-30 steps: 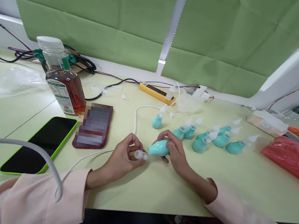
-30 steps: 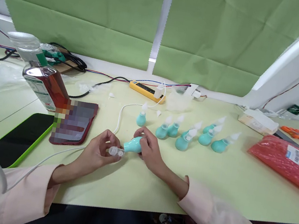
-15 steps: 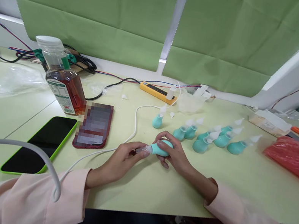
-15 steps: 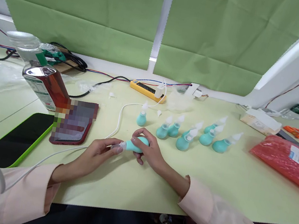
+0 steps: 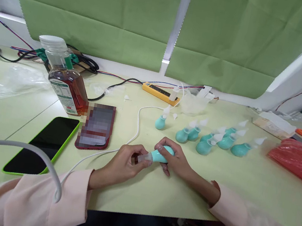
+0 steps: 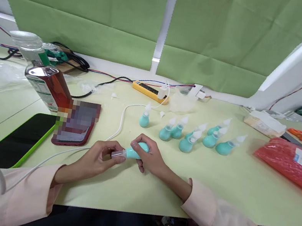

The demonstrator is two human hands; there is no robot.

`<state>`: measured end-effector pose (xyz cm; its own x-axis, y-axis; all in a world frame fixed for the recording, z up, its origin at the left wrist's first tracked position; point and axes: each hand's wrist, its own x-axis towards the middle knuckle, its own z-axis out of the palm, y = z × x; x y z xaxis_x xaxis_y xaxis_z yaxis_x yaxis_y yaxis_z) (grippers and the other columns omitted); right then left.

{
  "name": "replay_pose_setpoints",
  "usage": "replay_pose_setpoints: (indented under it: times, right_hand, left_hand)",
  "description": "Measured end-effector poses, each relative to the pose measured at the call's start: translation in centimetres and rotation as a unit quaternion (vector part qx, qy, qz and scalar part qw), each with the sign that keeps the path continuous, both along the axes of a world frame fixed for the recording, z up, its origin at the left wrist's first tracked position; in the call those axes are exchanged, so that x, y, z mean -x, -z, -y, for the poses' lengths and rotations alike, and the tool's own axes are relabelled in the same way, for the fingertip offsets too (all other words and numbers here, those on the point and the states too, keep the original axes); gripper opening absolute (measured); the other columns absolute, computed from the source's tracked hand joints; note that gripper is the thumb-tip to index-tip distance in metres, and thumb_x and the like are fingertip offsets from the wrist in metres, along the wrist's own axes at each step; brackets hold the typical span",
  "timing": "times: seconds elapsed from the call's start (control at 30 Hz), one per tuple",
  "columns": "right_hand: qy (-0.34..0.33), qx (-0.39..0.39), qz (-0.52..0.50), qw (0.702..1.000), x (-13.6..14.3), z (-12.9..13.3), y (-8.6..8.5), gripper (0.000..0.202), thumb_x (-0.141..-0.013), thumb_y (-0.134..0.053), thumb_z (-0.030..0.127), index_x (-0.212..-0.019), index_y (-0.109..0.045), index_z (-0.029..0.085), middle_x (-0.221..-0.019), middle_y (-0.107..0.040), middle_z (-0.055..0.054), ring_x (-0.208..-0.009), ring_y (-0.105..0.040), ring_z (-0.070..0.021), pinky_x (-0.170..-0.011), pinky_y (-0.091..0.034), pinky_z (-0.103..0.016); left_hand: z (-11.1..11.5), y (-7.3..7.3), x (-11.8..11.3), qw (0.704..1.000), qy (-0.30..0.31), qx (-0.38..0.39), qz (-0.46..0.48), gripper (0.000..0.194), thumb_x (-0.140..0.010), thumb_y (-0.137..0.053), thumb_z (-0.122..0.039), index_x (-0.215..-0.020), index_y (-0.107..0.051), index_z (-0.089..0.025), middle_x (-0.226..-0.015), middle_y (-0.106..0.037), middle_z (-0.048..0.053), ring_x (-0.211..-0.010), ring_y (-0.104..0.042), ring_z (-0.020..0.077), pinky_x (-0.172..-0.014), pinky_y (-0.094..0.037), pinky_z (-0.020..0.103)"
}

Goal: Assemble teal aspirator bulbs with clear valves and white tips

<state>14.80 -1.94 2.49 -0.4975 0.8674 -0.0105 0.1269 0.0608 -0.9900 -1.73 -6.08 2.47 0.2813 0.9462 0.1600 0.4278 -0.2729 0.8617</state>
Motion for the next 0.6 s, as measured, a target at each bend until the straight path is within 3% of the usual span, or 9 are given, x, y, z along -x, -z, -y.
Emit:
replay_pose_setpoints:
  times: [0.13,0.23,0.4,0.6]
  right_hand:
    - [-0.014,0.027,-0.004,1.0,0.1,0.0,-0.4,0.023,-0.075,-0.048,0.041,-0.071,-0.04,0.019,-0.041,-0.038,0.01,-0.027,-0.035,-0.0042,-0.023,-0.032,-0.014]
    - [-0.052,0.06,0.021,0.997,0.0,-0.1,-0.8,0.023,-0.076,-0.046,0.041,-0.072,-0.039,0.02,-0.044,-0.046,0.009,-0.024,-0.031,-0.0029,-0.021,-0.027,-0.013]
    - [-0.099,0.109,0.063,0.987,-0.3,-0.4,-1.1,0.024,-0.076,-0.045,0.043,-0.073,-0.04,0.02,-0.054,-0.056,0.004,-0.025,-0.027,-0.0013,-0.022,-0.027,-0.012]
    - [-0.127,0.195,0.078,0.97,-0.3,-0.7,-1.1,0.031,-0.078,-0.039,0.049,-0.073,-0.043,0.018,-0.049,-0.054,0.004,-0.024,-0.021,-0.0001,-0.023,-0.03,-0.013]
  left_hand:
    - [0.3,0.2,0.1,0.994,-0.022,-0.094,-0.055,0.016,-0.076,-0.048,-0.027,-0.073,-0.053,-0.013,-0.064,-0.053,0.001,-0.057,-0.046,0.0108,-0.052,-0.036,0.022]
    - [0.4,0.5,0.3,0.972,-0.012,-0.206,-0.108,0.014,-0.078,-0.047,-0.024,-0.075,-0.053,-0.012,-0.064,-0.052,0.003,-0.06,-0.045,0.0126,-0.054,-0.037,0.023]
    - [0.2,0.9,0.3,0.911,0.046,-0.361,-0.196,0.012,-0.08,-0.044,-0.017,-0.076,-0.053,-0.01,-0.063,-0.053,0.005,-0.062,-0.041,0.0148,-0.056,-0.04,0.026]
    - [0.4,1.2,0.0,0.818,0.046,-0.465,-0.334,0.013,-0.079,-0.044,-0.008,-0.074,-0.056,-0.007,-0.062,-0.054,0.007,-0.058,-0.041,0.0162,-0.053,-0.038,0.03]
